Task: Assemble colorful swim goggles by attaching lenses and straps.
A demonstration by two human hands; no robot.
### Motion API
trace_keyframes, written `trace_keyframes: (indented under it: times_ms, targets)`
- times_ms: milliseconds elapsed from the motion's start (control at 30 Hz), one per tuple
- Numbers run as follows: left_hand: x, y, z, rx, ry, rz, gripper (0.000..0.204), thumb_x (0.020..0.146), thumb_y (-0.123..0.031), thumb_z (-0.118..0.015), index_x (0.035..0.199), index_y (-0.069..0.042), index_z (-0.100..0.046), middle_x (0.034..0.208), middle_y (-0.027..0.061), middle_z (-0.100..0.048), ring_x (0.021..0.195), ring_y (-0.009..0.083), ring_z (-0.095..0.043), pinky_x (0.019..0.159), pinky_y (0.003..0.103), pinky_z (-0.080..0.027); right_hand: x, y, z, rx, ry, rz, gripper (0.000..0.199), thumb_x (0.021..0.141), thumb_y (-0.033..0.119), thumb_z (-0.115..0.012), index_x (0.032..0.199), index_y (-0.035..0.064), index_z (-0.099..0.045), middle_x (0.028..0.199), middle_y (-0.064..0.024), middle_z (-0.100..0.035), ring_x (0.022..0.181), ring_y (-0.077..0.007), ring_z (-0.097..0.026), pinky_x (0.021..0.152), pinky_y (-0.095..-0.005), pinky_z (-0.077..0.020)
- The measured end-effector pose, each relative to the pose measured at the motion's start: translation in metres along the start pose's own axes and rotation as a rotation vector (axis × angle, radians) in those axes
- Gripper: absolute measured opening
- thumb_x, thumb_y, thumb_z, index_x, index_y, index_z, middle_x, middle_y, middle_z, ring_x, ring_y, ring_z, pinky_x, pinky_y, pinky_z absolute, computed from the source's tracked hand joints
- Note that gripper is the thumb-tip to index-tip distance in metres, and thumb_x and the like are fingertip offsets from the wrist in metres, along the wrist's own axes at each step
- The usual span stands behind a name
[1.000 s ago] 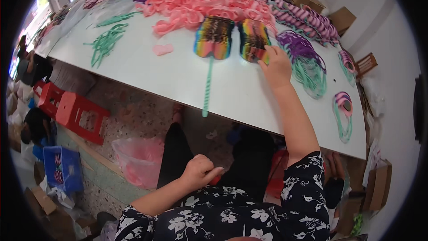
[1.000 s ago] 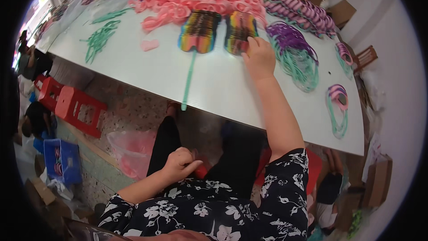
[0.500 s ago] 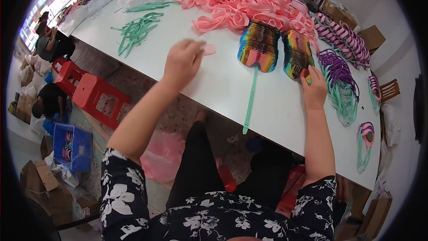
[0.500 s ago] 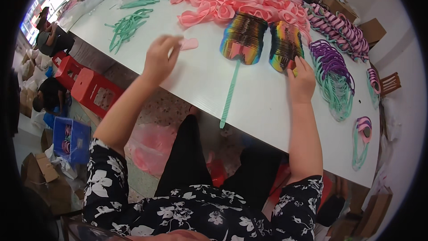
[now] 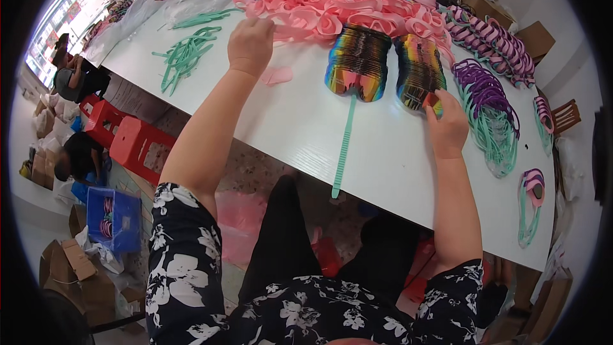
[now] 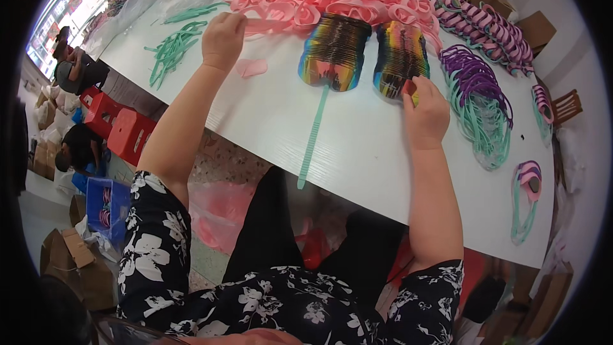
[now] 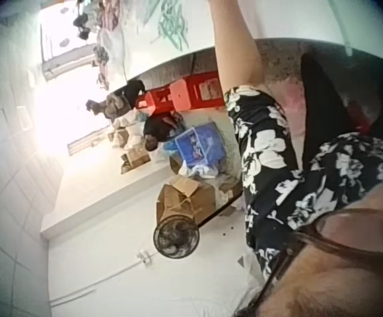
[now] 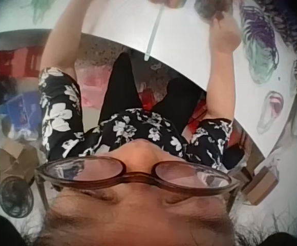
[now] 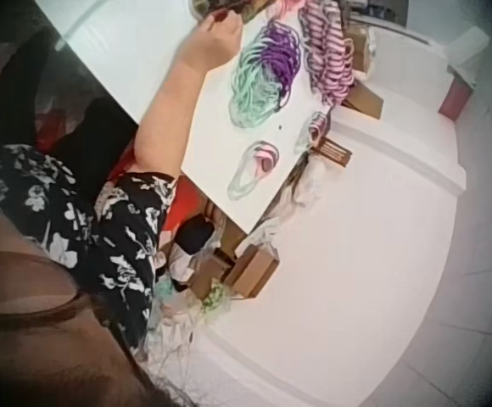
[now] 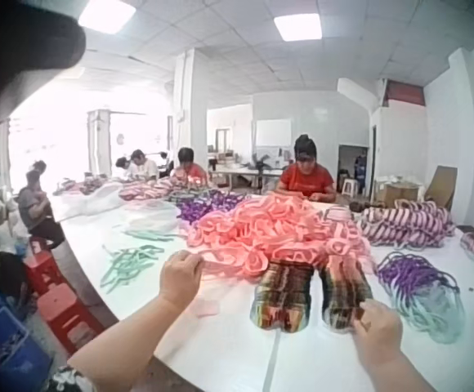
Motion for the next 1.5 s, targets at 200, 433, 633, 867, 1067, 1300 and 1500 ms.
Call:
trace_keyframes:
  times_ms: [200, 433, 633, 867, 1067, 1300, 1500]
  targets:
    - [-0.028, -0.008, 0.054, -0.581, 0.239, 0.496, 0.022, 0.090, -0.020, -0.068, 0.099, -0.001, -0.071, 0.088, 0.0055, -0.068, 0.081, 0.0162, -0.063, 0.072, 0.030, -0.047, 0.001, 0.002, 0.011, 0.038, -0.100, -0.001, 0.042, 0.076, 0.013, -0.079, 0.114, 0.0080, -0.064, 0.111, -0.0096, -0.069, 0.102, -0.0300, -0.065, 0.087, -0.0390, -0.0517]
    - [-0.080, -0.017, 0.132, -1.127, 0.341, 0.694, 0.020, 0.094, -0.019, -0.065, 0.101, -0.001, -0.067, 0.091, 0.0010, -0.065, 0.087, 0.0087, -0.056, 0.079, 0.024, -0.043, -0.003, 0.023, 0.055, 0.230, -0.268, -0.041, 0.040, 0.082, 0.015, -0.079, 0.118, 0.0043, -0.064, 0.109, -0.0106, -0.069, 0.100, -0.0271, -0.066, 0.087, -0.0373, -0.0510]
    - [-0.122, -0.062, 0.190, -1.587, 0.208, 0.968, 0.021, 0.101, -0.020, -0.056, 0.108, -0.001, -0.060, 0.086, 0.0036, -0.064, 0.082, 0.0121, -0.063, 0.073, 0.028, -0.052, -0.099, 0.117, 0.108, 1.125, 0.015, -0.515, 0.040, 0.081, 0.002, -0.076, 0.119, -0.0021, -0.063, 0.112, -0.0072, -0.066, 0.104, -0.0186, -0.063, 0.093, -0.0328, -0.0498]
    - [-0.224, -0.154, 0.203, -2.020, 0.468, 1.170, 0.028, 0.099, -0.023, -0.058, 0.111, 0.002, -0.060, 0.091, 0.0107, -0.066, 0.077, 0.0184, -0.066, 0.071, 0.032, -0.056, -0.211, 0.205, 0.143, 1.325, 0.519, -0.502, 0.039, 0.082, 0.003, -0.077, 0.118, 0.0000, -0.064, 0.112, -0.0078, -0.066, 0.101, -0.0146, -0.063, 0.090, -0.0290, -0.0498]
    - [-0.275, -0.206, 0.186, -2.021, 0.512, 1.431, 0.020, 0.100, -0.014, -0.060, 0.110, 0.002, -0.060, 0.100, 0.0101, -0.066, 0.088, 0.0140, -0.065, 0.079, 0.026, -0.053, -0.247, 0.193, 0.151, 0.987, 0.366, -0.628, 0.040, 0.077, 0.006, -0.080, 0.114, 0.0010, -0.066, 0.105, -0.0085, -0.069, 0.096, -0.0165, -0.066, 0.086, -0.0292, -0.0521]
    - [-0.279, -0.211, 0.194, -2.051, 0.525, 1.478, 0.024, 0.100, -0.016, -0.058, 0.114, 0.004, -0.057, 0.103, 0.0131, -0.067, 0.093, 0.0191, -0.068, 0.082, 0.033, -0.057, -0.249, 0.196, 0.155, 0.874, 0.327, -0.546, 0.041, 0.081, 0.003, -0.078, 0.118, 0.0001, -0.062, 0.108, -0.0077, -0.067, 0.099, -0.0162, -0.066, 0.090, -0.0297, -0.0526]
    - [-0.281, -0.211, 0.192, -2.065, 0.499, 1.450, 0.023, 0.101, -0.016, -0.058, 0.113, 0.004, -0.057, 0.102, 0.0129, -0.067, 0.092, 0.0191, -0.068, 0.079, 0.033, -0.058, -0.253, 0.191, 0.155, 0.964, 0.407, -0.642, 0.040, 0.081, 0.004, -0.078, 0.117, 0.0000, -0.062, 0.108, -0.0074, -0.067, 0.099, -0.0162, -0.066, 0.090, -0.0296, -0.0525]
Point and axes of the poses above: each hand's wrist, its own x-axis towards the middle knuckle, its own z-axis out of the back of the hand, y = z × x, the point moved 3 cm from there along x, towards the middle knuckle
